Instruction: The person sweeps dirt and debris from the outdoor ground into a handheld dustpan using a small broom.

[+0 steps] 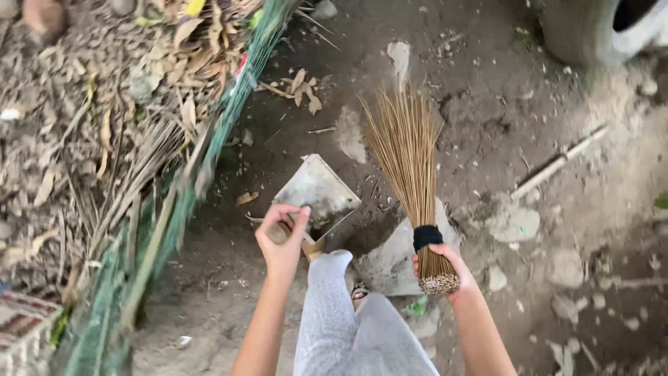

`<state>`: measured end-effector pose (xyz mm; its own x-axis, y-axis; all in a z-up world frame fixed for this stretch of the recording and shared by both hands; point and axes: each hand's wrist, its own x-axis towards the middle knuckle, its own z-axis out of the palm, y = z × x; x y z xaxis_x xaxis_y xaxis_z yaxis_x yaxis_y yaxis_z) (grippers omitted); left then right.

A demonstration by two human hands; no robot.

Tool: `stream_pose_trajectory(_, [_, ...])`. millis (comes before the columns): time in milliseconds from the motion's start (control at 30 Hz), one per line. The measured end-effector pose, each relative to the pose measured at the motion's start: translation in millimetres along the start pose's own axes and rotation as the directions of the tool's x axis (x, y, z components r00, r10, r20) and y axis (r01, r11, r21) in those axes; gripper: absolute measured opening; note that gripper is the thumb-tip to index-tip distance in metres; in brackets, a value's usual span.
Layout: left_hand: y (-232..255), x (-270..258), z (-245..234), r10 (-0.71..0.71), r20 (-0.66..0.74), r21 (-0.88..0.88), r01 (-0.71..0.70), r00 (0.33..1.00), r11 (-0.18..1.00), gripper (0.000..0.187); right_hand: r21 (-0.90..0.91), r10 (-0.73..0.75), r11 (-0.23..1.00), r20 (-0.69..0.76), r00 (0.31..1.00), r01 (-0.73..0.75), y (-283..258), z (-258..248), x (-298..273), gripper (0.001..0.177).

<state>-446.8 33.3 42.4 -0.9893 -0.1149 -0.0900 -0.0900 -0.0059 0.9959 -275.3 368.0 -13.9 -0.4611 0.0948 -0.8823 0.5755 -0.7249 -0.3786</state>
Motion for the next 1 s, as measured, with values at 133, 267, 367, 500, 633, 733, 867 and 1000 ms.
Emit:
stream_pose_trajectory(133, [21, 36, 20, 0.069, 0.109, 0.146, -0.084, 0.992, 0.986, 0.014, 0.054, 0.038, 0.998, -0.064, 0.997, -0.035, -20, 36, -16, 0.049])
stream_pose_trajectory(267, [21, 64, 42, 0.06, 0.129, 0.237, -0.09, 0.99, 0.967, 0.016, 0.064, 0.052, 0.997, -0.061, 0.997, -0.048, -43, 60, -20, 0.051])
stream_pose_trajectory(367, [32, 85, 58, 0.072, 0.163, 0.251, -0.112, 0.984, 0.961, 0.017, 0.065, 0.025, 0.998, -0.133, 0.991, -0.016, -70, 80, -12, 0.052])
stream_pose_trajectory(500, [30, 112, 70, 0.003, 0.189, 0.29, -0.059, 0.982, 0.955, 0.017, 0.08, -0.02, 0.996, -0.133, 0.991, 0.031, -93, 78, 25, 0.052])
stream_pose_trajectory(633, [28, 141, 101, -0.1, 0.171, 0.296, 0.045, 0.98, 0.954, 0.015, 0.061, -0.116, 0.991, -0.057, 0.992, 0.12, -133, 82, 71, 0.051])
stream_pose_trajectory(733, [19, 164, 143, -0.109, 0.162, 0.323, 0.052, 0.981, 0.945, 0.013, 0.053, -0.166, 0.983, -0.123, 0.978, 0.173, -183, 93, 99, 0.051])
stream_pose_trajectory(867, [-1, 185, 205, -0.149, 0.161, 0.272, 0.102, 0.976, 0.957, 0.013, 0.042, -0.13, 0.99, -0.125, 0.984, 0.136, -243, 74, 129, 0.053])
stream_pose_trajectory(1000, [-20, 205, 265, -0.14, 0.132, 0.364, 0.083, 0.981, 0.928, 0.013, -0.087, -0.089, 0.993, -0.117, 0.989, 0.079, -304, 32, 144, 0.056])
